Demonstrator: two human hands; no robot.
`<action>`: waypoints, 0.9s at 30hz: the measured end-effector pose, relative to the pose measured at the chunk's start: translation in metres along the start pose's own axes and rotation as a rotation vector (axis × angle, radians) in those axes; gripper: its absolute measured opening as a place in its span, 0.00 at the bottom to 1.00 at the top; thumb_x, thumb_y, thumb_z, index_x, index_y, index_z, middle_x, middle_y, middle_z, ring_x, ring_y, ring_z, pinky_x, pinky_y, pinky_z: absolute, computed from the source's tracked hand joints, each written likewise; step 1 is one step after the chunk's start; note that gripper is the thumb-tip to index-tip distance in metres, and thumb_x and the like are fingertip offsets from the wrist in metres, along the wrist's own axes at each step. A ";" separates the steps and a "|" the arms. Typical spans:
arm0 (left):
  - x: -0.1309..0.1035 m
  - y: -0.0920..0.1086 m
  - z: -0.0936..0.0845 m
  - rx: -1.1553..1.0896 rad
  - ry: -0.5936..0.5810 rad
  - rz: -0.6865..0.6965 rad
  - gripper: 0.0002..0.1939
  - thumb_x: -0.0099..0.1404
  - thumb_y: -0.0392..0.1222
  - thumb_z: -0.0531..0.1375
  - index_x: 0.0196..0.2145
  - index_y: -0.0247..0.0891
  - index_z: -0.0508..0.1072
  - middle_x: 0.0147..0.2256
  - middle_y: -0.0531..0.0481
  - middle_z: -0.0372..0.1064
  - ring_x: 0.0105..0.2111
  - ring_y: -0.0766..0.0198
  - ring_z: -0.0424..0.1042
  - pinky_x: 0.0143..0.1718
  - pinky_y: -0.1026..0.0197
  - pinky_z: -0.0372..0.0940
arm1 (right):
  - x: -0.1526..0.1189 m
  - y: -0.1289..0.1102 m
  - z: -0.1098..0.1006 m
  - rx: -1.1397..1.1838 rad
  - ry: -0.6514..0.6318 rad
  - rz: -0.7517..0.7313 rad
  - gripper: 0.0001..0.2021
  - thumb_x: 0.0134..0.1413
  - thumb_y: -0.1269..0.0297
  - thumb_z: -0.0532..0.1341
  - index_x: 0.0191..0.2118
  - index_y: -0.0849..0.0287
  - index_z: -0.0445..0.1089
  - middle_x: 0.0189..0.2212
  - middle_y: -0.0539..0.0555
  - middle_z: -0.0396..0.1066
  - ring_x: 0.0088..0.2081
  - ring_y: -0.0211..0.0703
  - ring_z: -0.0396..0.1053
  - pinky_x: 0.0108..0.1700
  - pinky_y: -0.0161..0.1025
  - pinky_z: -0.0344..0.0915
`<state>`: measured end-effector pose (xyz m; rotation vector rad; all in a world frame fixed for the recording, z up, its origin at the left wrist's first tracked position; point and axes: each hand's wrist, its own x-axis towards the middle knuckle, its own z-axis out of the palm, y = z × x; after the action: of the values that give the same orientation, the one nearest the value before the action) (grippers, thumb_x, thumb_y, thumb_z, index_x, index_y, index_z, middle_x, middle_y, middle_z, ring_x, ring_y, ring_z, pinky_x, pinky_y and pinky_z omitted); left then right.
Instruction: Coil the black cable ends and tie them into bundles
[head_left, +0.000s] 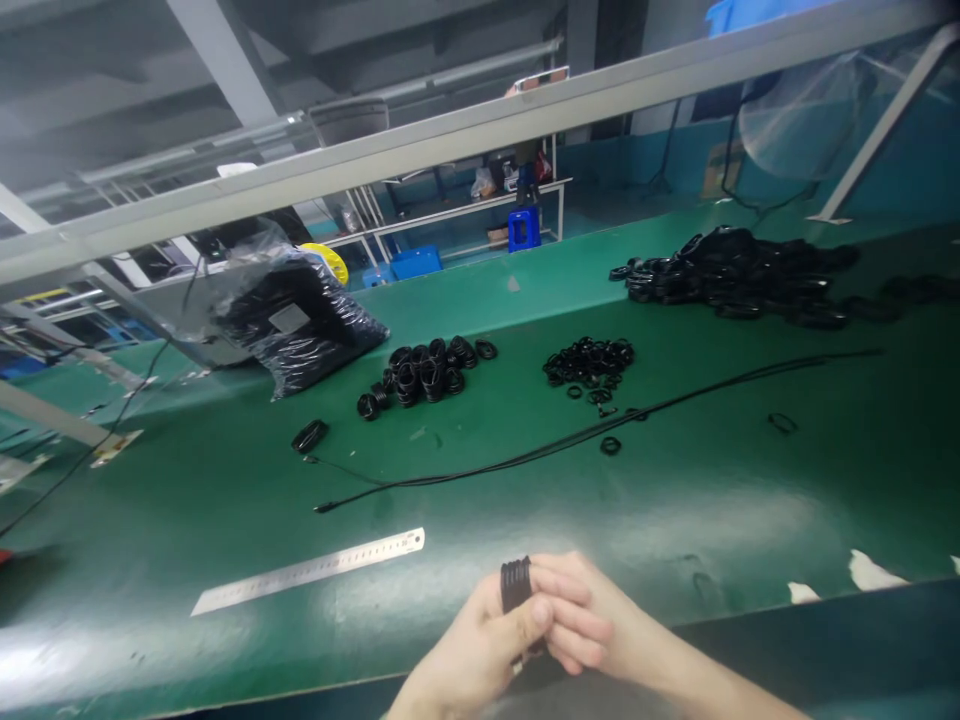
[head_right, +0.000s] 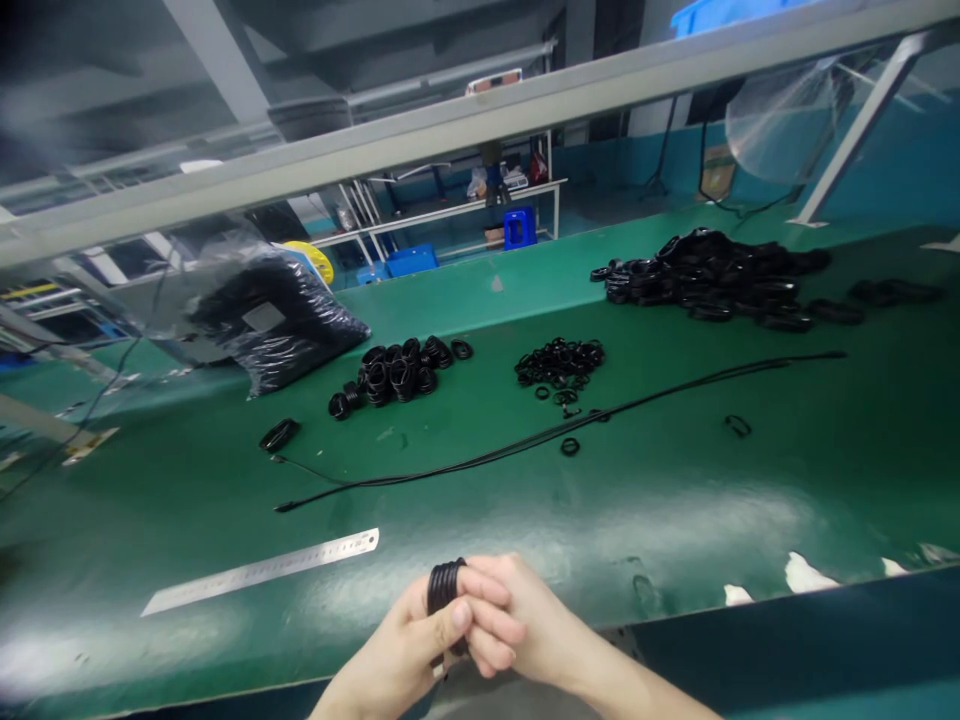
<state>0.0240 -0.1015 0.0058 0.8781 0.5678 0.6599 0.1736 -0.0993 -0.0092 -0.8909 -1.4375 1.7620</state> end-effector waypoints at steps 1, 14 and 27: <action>0.000 0.000 -0.001 -0.020 -0.014 -0.006 0.20 0.63 0.49 0.65 0.45 0.29 0.76 0.35 0.34 0.80 0.34 0.55 0.81 0.31 0.65 0.69 | -0.001 0.000 0.001 -0.027 0.031 -0.014 0.07 0.52 0.62 0.58 0.27 0.58 0.61 0.17 0.45 0.61 0.18 0.33 0.60 0.18 0.28 0.55; -0.011 0.001 0.017 0.066 0.444 0.050 0.28 0.47 0.57 0.73 0.36 0.29 0.79 0.33 0.35 0.80 0.32 0.53 0.80 0.33 0.59 0.73 | -0.005 0.012 0.015 -0.049 0.177 -0.089 0.01 0.48 0.69 0.57 0.31 0.59 0.64 0.21 0.45 0.57 0.24 0.35 0.56 0.25 0.31 0.58; -0.022 -0.002 0.009 -0.098 0.521 -0.009 0.33 0.59 0.66 0.61 0.33 0.25 0.80 0.26 0.37 0.78 0.23 0.59 0.76 0.26 0.63 0.70 | 0.001 0.027 0.028 -0.080 0.149 -0.097 0.05 0.48 0.69 0.55 0.33 0.59 0.65 0.23 0.47 0.59 0.25 0.36 0.61 0.27 0.31 0.63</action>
<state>0.0165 -0.1228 0.0132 0.6077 0.9954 0.9081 0.1471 -0.1175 -0.0313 -0.9562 -1.4370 1.5432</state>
